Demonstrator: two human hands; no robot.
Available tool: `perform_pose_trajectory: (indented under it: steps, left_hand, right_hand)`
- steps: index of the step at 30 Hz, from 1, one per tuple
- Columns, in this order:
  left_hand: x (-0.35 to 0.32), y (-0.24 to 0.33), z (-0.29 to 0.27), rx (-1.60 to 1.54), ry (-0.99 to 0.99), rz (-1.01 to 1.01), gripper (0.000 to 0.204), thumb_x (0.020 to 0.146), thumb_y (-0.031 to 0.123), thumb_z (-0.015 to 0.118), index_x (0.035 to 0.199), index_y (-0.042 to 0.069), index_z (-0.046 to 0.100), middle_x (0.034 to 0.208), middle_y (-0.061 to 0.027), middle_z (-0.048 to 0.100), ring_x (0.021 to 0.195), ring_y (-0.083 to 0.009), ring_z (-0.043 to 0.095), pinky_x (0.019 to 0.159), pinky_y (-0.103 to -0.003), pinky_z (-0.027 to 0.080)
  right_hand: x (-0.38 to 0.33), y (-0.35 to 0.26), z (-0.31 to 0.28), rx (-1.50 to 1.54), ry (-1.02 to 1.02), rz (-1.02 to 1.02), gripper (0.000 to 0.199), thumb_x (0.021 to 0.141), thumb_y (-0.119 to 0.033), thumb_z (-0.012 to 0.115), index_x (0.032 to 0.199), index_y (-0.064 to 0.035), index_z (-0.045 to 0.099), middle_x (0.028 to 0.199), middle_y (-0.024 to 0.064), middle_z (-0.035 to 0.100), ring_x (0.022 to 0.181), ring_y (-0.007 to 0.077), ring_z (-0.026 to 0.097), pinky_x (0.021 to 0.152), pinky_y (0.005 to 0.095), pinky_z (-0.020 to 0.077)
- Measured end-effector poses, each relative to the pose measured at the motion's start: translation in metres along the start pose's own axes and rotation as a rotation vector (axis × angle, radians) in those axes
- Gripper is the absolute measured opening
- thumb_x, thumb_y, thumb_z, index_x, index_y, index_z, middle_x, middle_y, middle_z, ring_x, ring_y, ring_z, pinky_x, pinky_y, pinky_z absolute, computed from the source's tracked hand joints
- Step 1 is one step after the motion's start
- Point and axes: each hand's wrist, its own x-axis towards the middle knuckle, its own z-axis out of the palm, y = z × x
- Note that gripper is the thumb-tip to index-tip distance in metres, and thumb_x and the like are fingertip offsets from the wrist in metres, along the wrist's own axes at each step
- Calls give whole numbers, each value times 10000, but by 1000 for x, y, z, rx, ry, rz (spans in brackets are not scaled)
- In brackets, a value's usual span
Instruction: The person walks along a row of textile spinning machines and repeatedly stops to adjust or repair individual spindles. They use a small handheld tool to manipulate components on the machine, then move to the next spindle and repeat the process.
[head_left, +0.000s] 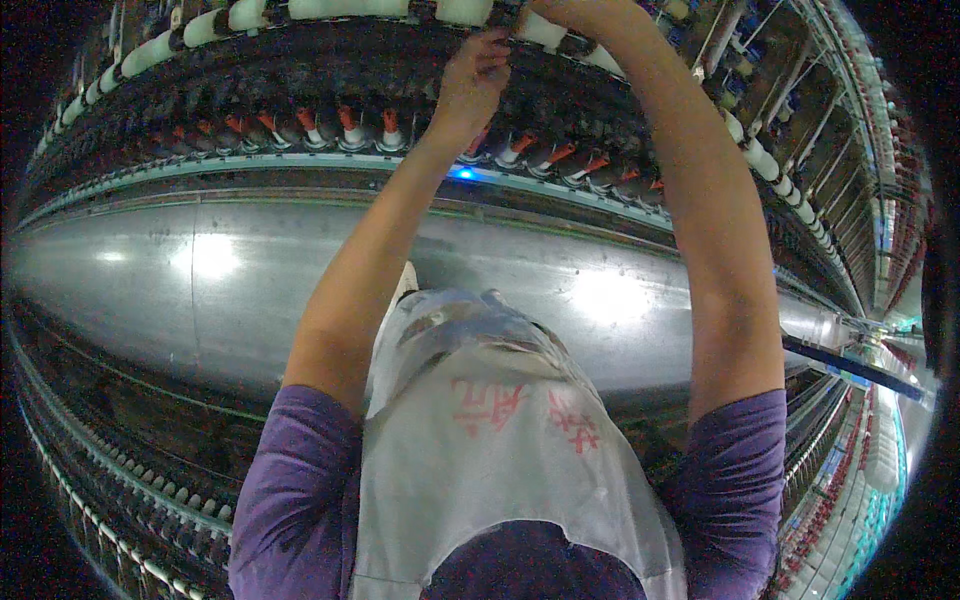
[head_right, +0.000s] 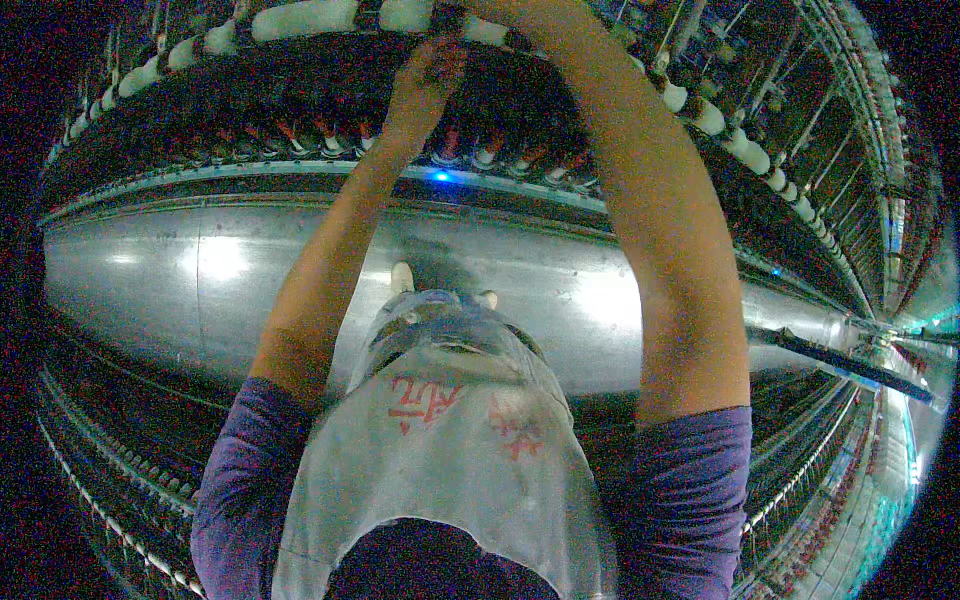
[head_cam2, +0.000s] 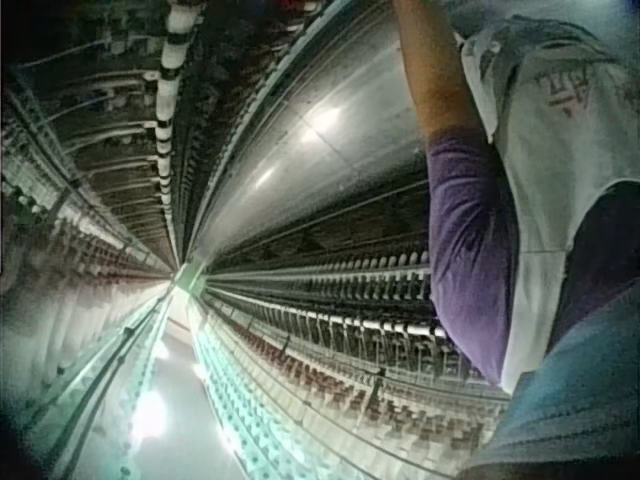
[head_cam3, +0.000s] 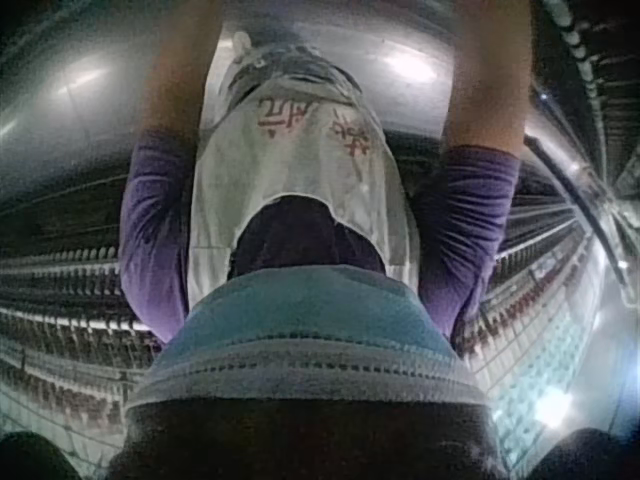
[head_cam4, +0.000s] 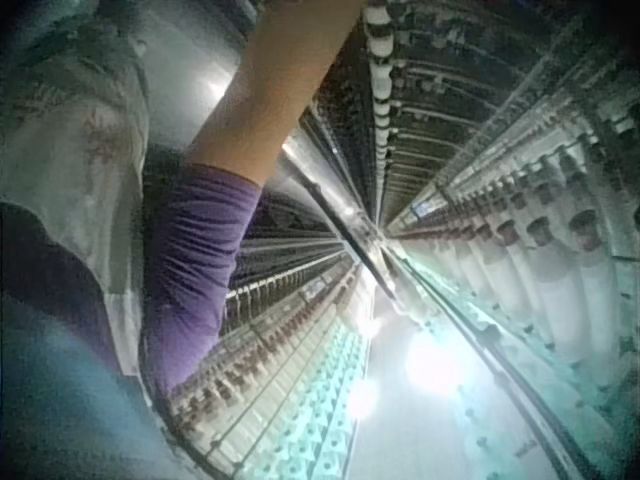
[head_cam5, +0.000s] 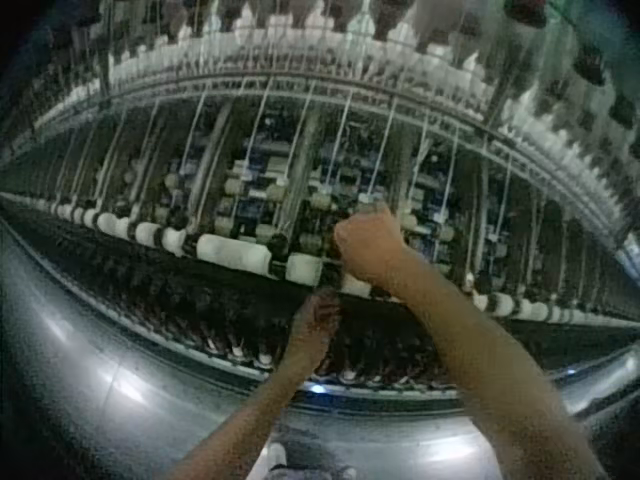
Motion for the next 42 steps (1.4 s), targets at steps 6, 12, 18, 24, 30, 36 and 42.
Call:
perform_pose_trajectory:
  steps: [6,12,18,24,30,36,42]
  left_hand:
    - [-1,0,11,-87,78,15,472,751,-105,516,1193,59,500,1055,-86,564,970,-179,535,838,-286,448]
    - [-9,-5,19,-113,107,-68,488,746,-127,486,1199,51,488,1066,-93,568,1016,-188,532,863,-290,442]
    - [-6,-1,18,-221,97,24,485,740,-129,491,1195,39,494,1070,-91,575,1008,-184,540,883,-296,437]
    - [1,-3,21,-155,-62,-98,440,731,-120,519,1141,35,551,1023,-76,598,969,-168,551,843,-284,443]
    - [-4,-28,17,308,-19,-179,361,735,-70,550,1080,27,593,1043,-126,586,970,-247,551,835,-325,441]
    - [-111,-29,-6,435,-88,85,346,815,42,534,1158,2,507,1095,-204,551,1023,-375,523,874,-398,425]
    - [-148,-35,29,636,-957,-324,563,906,382,502,1345,57,367,1234,-239,511,1074,-397,532,889,-456,435]
  right_hand:
    - [3,7,3,140,-156,95,123,873,-109,527,798,-35,589,763,116,581,757,262,556,828,464,443]
    - [10,2,-4,73,-140,46,174,887,-113,512,746,-37,581,627,86,509,615,213,518,606,389,462]
    - [15,12,-7,17,-198,-34,228,870,-124,528,661,-40,564,577,84,470,530,196,450,493,347,409]
    - [3,14,6,117,-45,-87,210,822,-88,544,618,-40,549,557,95,440,523,220,442,477,372,404]
    - [-23,9,4,238,272,-37,201,775,-24,534,576,-26,505,538,103,431,527,252,444,482,394,402]
    - [-199,-94,100,633,585,-17,168,662,-133,601,797,-35,621,754,139,593,742,325,575,637,423,492]
    - [-421,-175,235,819,-737,189,152,734,-114,619,854,-23,598,835,168,624,834,330,614,703,445,488]
